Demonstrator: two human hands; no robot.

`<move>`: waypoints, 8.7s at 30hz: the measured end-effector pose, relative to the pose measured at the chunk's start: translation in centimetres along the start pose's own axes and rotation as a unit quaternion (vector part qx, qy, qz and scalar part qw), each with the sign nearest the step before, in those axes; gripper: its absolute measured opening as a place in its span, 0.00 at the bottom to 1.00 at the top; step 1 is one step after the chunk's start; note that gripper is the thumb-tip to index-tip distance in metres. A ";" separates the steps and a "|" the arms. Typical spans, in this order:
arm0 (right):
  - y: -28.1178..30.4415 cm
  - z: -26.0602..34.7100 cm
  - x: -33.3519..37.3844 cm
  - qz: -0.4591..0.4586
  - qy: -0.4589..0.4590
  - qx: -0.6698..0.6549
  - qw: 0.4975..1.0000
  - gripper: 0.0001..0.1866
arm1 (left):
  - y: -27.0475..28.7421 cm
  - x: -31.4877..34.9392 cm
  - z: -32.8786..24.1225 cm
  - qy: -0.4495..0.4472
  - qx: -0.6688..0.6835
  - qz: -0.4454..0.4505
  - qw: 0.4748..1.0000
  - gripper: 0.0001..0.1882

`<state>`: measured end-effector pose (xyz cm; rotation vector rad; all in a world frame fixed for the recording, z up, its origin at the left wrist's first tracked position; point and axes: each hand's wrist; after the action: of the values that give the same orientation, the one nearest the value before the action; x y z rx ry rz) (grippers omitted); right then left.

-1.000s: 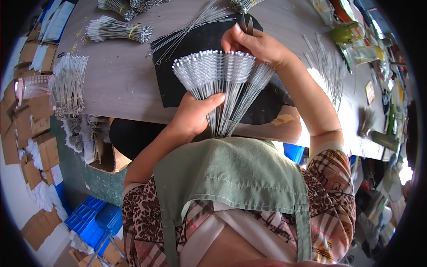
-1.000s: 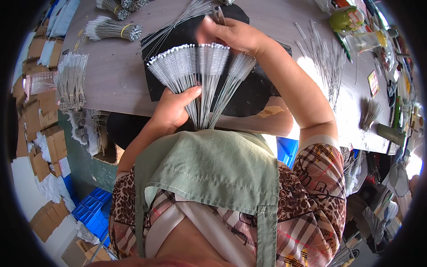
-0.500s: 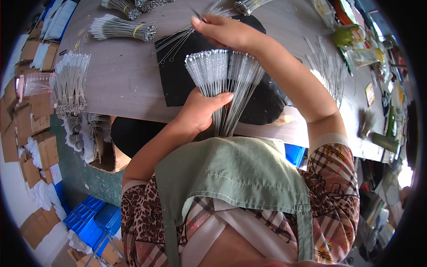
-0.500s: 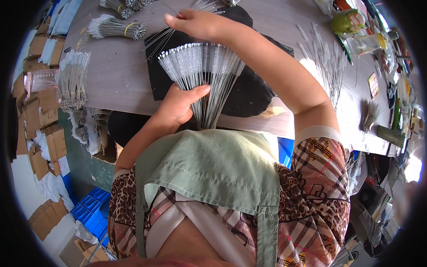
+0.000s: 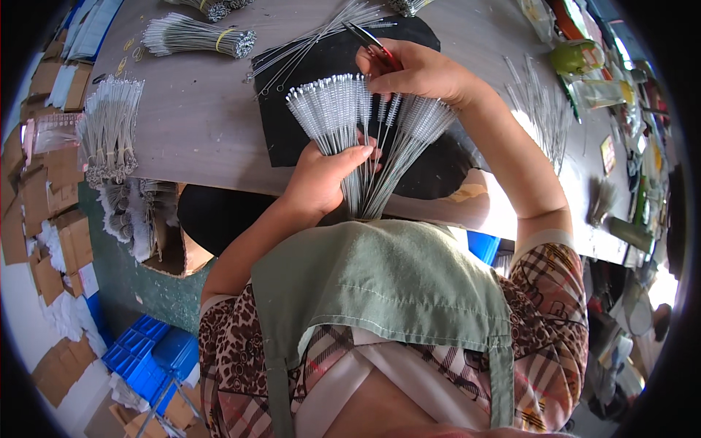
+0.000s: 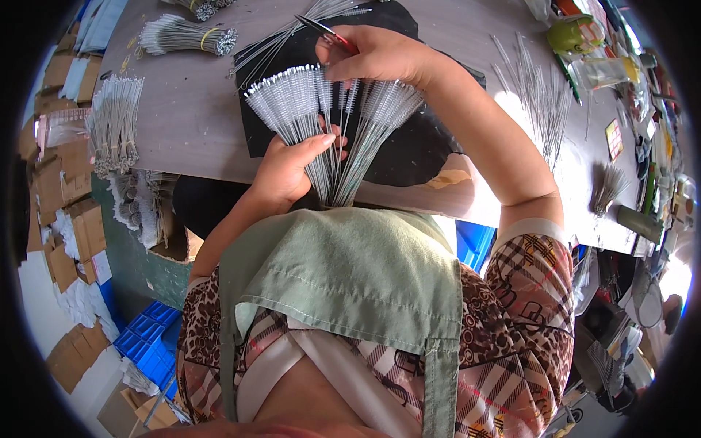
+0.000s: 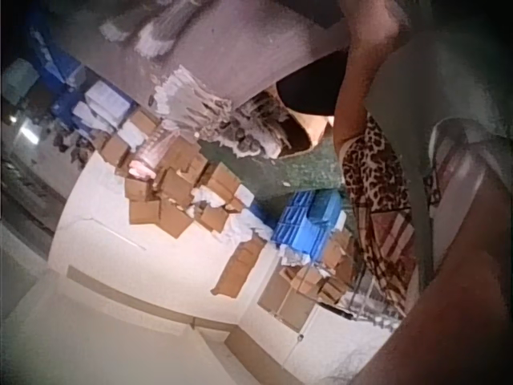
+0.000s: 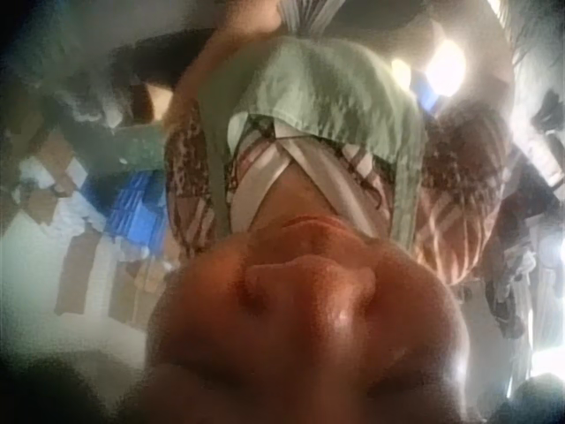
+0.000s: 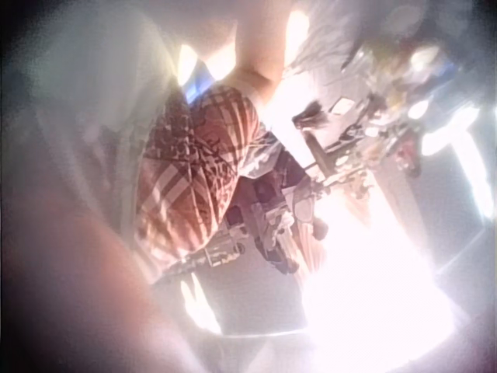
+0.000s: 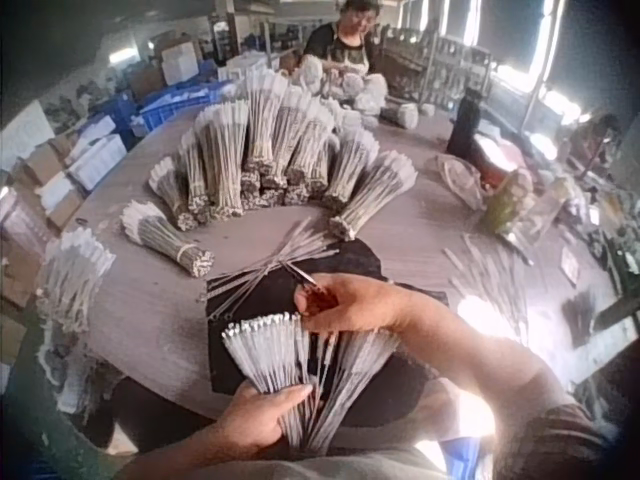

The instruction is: The person holds a bundle of wire brushes with white tips and uses red-handled scissors to trim the ends. They repeatedly fan the bundle to align the tips and cut them flush, working on multiple bundles throughout the clip.

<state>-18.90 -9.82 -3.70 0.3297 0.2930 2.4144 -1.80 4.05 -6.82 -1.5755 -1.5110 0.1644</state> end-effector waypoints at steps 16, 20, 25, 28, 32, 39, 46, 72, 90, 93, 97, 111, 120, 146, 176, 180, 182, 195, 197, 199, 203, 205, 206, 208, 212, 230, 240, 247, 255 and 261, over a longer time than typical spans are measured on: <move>0.1 0.3 0.4 0.002 0.009 0.063 0.998 0.11 | 0.6 -0.2 0.5 -0.027 -0.040 0.000 0.999 0.07; 0.2 -0.1 0.5 0.047 0.006 -0.006 0.999 0.09 | 0.5 -0.2 0.3 -0.008 -0.033 0.002 0.999 0.07; -0.4 -0.1 0.2 -0.002 0.079 -0.028 0.996 0.10 | 0.4 -0.2 0.3 -0.005 -0.025 0.005 1.000 0.09; 0.5 -0.8 0.0 0.084 0.023 -0.052 0.995 0.12 | 0.4 -0.1 0.3 -0.023 -0.040 0.005 0.999 0.11; -0.1 -0.7 0.2 0.007 0.013 -0.018 1.000 0.14 | 0.3 0.0 0.2 -0.029 -0.050 0.009 0.998 0.13; 0.1 -0.1 0.7 -0.024 -0.014 0.079 0.996 0.12 | 0.4 0.1 -0.2 -0.007 -0.054 0.019 0.998 0.14; 0.3 -0.9 0.3 -0.001 -0.043 0.051 0.998 0.15 | 0.6 0.1 -0.4 -0.002 -0.063 0.018 0.998 0.13; 0.1 -0.5 0.9 0.011 0.040 -0.055 0.998 0.12 | 0.2 0.5 -0.3 -0.023 -0.040 0.015 0.999 0.11; -1.2 -1.6 1.7 0.020 0.051 -0.073 0.996 0.15 | 1.0 1.3 0.9 -0.033 -0.031 0.017 0.999 0.08; -0.9 -1.7 1.5 0.053 0.053 -0.074 0.994 0.16 | 1.4 1.2 1.2 -0.036 -0.044 0.017 0.998 0.08; -1.8 0.1 2.0 -0.001 0.063 -0.116 0.991 0.16 | 1.8 1.1 1.0 -0.030 -0.065 0.023 0.997 0.09; -1.5 -1.1 1.4 0.000 0.108 -0.115 0.987 0.11 | 1.6 0.7 0.6 -0.031 -0.088 0.031 0.995 0.12; -1.0 -0.3 2.1 0.012 0.064 -0.136 0.989 0.15 | 1.0 0.1 -1.3 -0.003 -0.024 0.085 0.996 0.21; -0.7 -1.8 2.1 0.019 0.110 -0.112 0.987 0.11 | 0.9 0.8 -0.2 -0.038 -0.046 0.027 0.998 0.11; 0.8 -3.2 0.3 -0.075 0.031 -0.117 0.990 0.27 | 0.2 0.2 0.3 -0.029 -0.065 0.084 0.994 0.14; -0.6 2.3 -1.1 -0.129 -0.097 -0.014 0.987 0.24 | 0.1 0.2 0.3 -0.034 -0.077 0.083 0.993 0.14; -1.5 0.4 -2.0 -0.140 -0.025 0.035 0.989 0.27 | 0.1 0.1 0.1 -0.034 -0.077 0.078 0.993 0.14; -1.8 -0.4 1.4 -0.007 0.069 -0.025 0.997 0.12 | 1.7 0.9 0.1 -0.026 -0.032 0.034 0.999 0.12; -1.5 0.1 1.9 0.005 0.052 -0.031 0.998 0.11 | 2.1 0.9 0.2 -0.029 -0.037 0.028 0.998 0.11; -1.5 -0.4 1.9 0.005 0.074 -0.041 0.996 0.11 | 1.8 0.9 0.2 -0.021 -0.033 0.020 0.999 0.10; -1.7 -0.4 2.2 -0.002 0.079 -0.066 0.995 0.11 | 1.2 1.2 0.1 -0.029 -0.037 0.023 0.999 0.10; -1.6 -0.2 2.4 0.014 0.081 -0.074 0.994 0.11 | 1.4 1.2 0.3 -0.040 -0.037 0.028 0.998 0.10; -1.6 -0.2 2.5 0.021 0.081 -0.079 0.993 0.12 | 1.5 1.2 0.4 -0.045 -0.037 0.030 0.998 0.10; -1.6 -0.3 2.8 0.005 0.083 -0.074 0.994 0.13 | 1.2 1.4 0.4 -0.045 -0.049 0.021 0.998 0.10; -1.0 -0.3 3.5 0.034 0.101 -0.096 0.990 0.14 | 1.1 1.4 0.9 -0.069 -0.077 0.029 0.994 0.09; -0.4 0.5 2.2 -0.067 0.060 0.054 0.994 0.22 | -0.5 0.7 0.9 -0.050 -0.089 0.062 0.993 0.09; -2.3 -0.3 -0.8 -0.062 -0.020 0.102 0.993 0.31 | 0.7 0.1 1.0 -0.048 -0.039 0.058 0.996 0.10; -1.4 -0.7 0.5 0.033 -0.004 -0.023 0.999 0.16 | 1.1 0.6 0.2 -0.014 -0.055 0.041 0.998 0.10; -1.2 -0.5 1.9 0.003 0.019 -0.018 1.000 0.15 | 2.0 0.5 0.0 -0.008 -0.013 0.058 0.998 0.11; -1.3 -0.7 1.6 0.015 0.052 -0.012 0.998 0.13 | 1.8 0.8 0.2 -0.028 -0.036 0.037 0.998 0.10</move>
<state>-19.56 -7.91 -4.49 0.1983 0.3063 2.4677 -0.43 5.13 -7.72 -1.6974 -1.5183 0.2001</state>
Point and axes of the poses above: each hand's wrist, its own x-axis away from the middle knuckle, its own y-axis out of the back of the hand, z = x × y, and after that the axes turned 5 degrees about x, right-handed
